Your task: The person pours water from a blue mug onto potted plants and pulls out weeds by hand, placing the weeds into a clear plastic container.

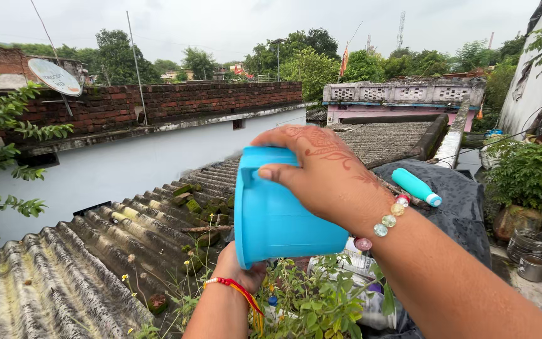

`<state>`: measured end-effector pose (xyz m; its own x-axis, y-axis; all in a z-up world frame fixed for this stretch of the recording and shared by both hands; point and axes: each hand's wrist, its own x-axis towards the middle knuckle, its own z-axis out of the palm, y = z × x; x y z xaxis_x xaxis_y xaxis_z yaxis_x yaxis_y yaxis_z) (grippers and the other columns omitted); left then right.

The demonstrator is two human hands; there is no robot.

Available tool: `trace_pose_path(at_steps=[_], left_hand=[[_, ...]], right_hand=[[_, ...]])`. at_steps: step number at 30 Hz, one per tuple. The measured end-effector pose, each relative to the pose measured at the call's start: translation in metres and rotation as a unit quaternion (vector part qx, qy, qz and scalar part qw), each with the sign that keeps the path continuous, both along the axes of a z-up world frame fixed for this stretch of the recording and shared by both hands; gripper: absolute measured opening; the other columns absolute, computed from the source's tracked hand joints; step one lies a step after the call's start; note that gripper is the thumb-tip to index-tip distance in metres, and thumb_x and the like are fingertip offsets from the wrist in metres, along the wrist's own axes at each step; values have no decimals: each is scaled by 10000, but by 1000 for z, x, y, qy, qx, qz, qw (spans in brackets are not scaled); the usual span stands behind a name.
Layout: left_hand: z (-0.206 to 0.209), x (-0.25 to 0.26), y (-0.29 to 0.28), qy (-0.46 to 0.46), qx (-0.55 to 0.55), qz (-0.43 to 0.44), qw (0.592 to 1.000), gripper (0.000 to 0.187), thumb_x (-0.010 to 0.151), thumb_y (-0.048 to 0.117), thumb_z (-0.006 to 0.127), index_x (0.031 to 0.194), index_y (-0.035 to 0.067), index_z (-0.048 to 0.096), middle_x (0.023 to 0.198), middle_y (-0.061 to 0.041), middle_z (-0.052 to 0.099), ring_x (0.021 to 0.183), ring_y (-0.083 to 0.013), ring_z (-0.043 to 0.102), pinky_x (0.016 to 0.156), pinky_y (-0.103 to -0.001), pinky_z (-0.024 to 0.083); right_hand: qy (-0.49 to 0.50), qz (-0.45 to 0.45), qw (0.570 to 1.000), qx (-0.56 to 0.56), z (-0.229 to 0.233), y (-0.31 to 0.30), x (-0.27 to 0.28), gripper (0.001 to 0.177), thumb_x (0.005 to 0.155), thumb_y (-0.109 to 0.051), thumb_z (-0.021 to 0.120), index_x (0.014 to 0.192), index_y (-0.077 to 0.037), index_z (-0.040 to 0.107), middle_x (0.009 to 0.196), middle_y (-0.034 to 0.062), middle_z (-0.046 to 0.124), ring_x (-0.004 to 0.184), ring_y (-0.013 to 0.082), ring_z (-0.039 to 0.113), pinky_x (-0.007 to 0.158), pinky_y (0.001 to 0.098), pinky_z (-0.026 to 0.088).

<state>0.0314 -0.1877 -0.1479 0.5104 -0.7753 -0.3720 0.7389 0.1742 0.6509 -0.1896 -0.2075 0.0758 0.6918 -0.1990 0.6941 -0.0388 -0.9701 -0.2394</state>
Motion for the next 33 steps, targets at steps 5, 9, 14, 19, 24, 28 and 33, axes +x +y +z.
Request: trace_pose_path(at_steps=[5,9,14,19,24,28,33], left_hand=[[-7,26,8,13,76,-23,997,148,1003,163,448,880,110,509,646,13,427,450,-84,279,383,-232,163],[12,43,2,-132,113,25,984,263,996,125,394,805,113,575,653,25,502,476,-71,304,405,-240,204],[38,73,-8,-774,303,-164,532,363,787,-29,597,1050,161,762,919,-41,759,756,-199,691,681,-358,576],[53,38,5,-690,468,-4,552,307,822,98,797,1111,0,761,1187,-238,711,1122,-377,689,967,-433,554],[91,5,23,-697,457,-4,553,304,755,88,867,1045,70,780,1139,-206,733,1093,-356,712,961,-427,566],[113,-6,28,-732,409,50,543,212,793,44,796,967,163,822,1076,-169,748,1039,-327,728,928,-422,570],[121,-14,39,-758,352,140,531,212,828,6,717,931,153,830,1009,-176,752,979,-333,730,889,-424,574]], right_hand=[[-148,-83,974,148,-27,-35,2,367,884,-284,748,1216,-129,726,1161,95,720,1070,252,675,906,404,534],[-247,-21,853,459,-55,-44,-6,417,868,-219,725,1258,-77,687,1043,44,726,795,147,604,615,328,499],[-316,6,787,530,-75,-39,-22,416,889,-195,720,1275,-50,662,973,18,696,720,107,564,582,272,466],[-303,-16,782,544,-78,-25,-37,432,869,-179,710,1286,-80,652,965,-25,705,734,81,566,599,267,444],[-308,-1,780,545,-74,-11,-50,432,869,-154,708,1290,-64,662,938,-46,669,717,72,540,595,256,416],[-310,12,775,551,-70,-4,-56,437,878,-152,702,1303,-63,653,904,-34,662,704,74,533,585,259,406],[-314,20,780,540,-65,1,-63,446,894,-156,713,1323,-48,660,876,-17,644,708,74,531,595,252,404]])
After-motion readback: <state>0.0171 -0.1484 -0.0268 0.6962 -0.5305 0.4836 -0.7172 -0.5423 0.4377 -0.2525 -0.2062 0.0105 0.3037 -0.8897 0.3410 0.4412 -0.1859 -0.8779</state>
